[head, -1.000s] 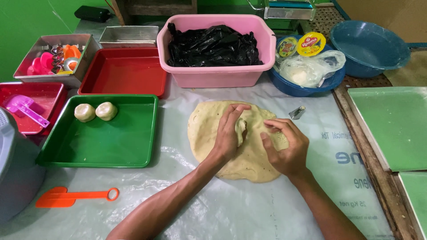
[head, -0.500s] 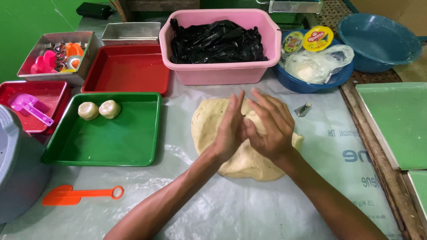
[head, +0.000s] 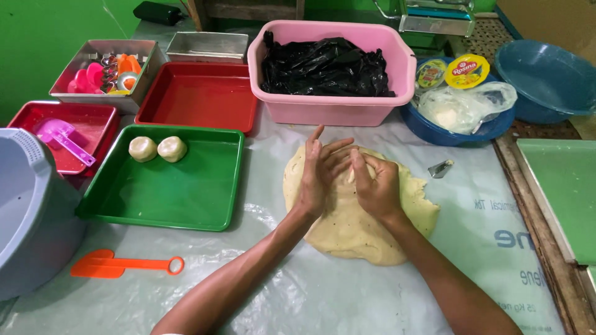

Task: Shaping pieces of dough into round balls and placing them on a tray.

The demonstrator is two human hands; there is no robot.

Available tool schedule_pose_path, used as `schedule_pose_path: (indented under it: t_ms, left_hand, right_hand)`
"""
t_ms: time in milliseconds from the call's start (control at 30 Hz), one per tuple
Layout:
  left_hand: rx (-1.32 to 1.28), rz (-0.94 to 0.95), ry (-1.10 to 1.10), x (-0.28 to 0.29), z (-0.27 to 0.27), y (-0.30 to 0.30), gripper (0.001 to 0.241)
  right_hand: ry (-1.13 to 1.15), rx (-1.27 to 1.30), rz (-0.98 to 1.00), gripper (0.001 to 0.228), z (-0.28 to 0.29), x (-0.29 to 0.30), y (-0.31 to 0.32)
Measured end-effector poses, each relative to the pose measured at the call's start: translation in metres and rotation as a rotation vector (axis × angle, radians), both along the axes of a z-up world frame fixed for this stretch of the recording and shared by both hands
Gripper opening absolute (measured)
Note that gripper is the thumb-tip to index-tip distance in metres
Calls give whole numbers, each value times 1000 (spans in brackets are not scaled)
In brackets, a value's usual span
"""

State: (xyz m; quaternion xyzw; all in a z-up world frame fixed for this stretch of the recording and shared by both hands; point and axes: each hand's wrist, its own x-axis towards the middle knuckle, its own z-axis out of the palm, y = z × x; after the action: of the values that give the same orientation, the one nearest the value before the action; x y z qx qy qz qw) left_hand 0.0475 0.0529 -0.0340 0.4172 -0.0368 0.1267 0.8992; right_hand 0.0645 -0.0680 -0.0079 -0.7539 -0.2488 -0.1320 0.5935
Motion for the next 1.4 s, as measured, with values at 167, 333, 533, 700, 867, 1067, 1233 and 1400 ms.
schedule_pose_path:
  t_ms: [167,333,533,700,867,1067,1233,1400]
  left_hand:
    - [-15,-80,-9,-3,3,-14,78]
    - [-218,-267,-61,2,-6,-8,66]
    - [-151,-297,-52,-11,8,-10,55]
    - [-181,-259,175,1,-7,-2,48]
    - [236,-242,168,-9,13,-6,75]
    - [330,-227,177,-12,13,-9,63]
    - [310,-229,172,-11,12,-10,61]
    - [237,-234,165,-12,10,-8,56]
  right_hand:
    - [-63,14,75,51,-21,9,-6]
    - [-184,-102,270,45,-3,-17,10]
    - [-243,-293,343,73,19,-22,14]
    - [-390,-452,182,72,0,14,-8]
    - [-55,-416,-5,26,60,46,-71]
    - [239,-870,-51,28,54,59,-123]
    - [392,-1114,-87,50,54,40,-93]
    - [427,-1187,-263,85,14,43,-68]
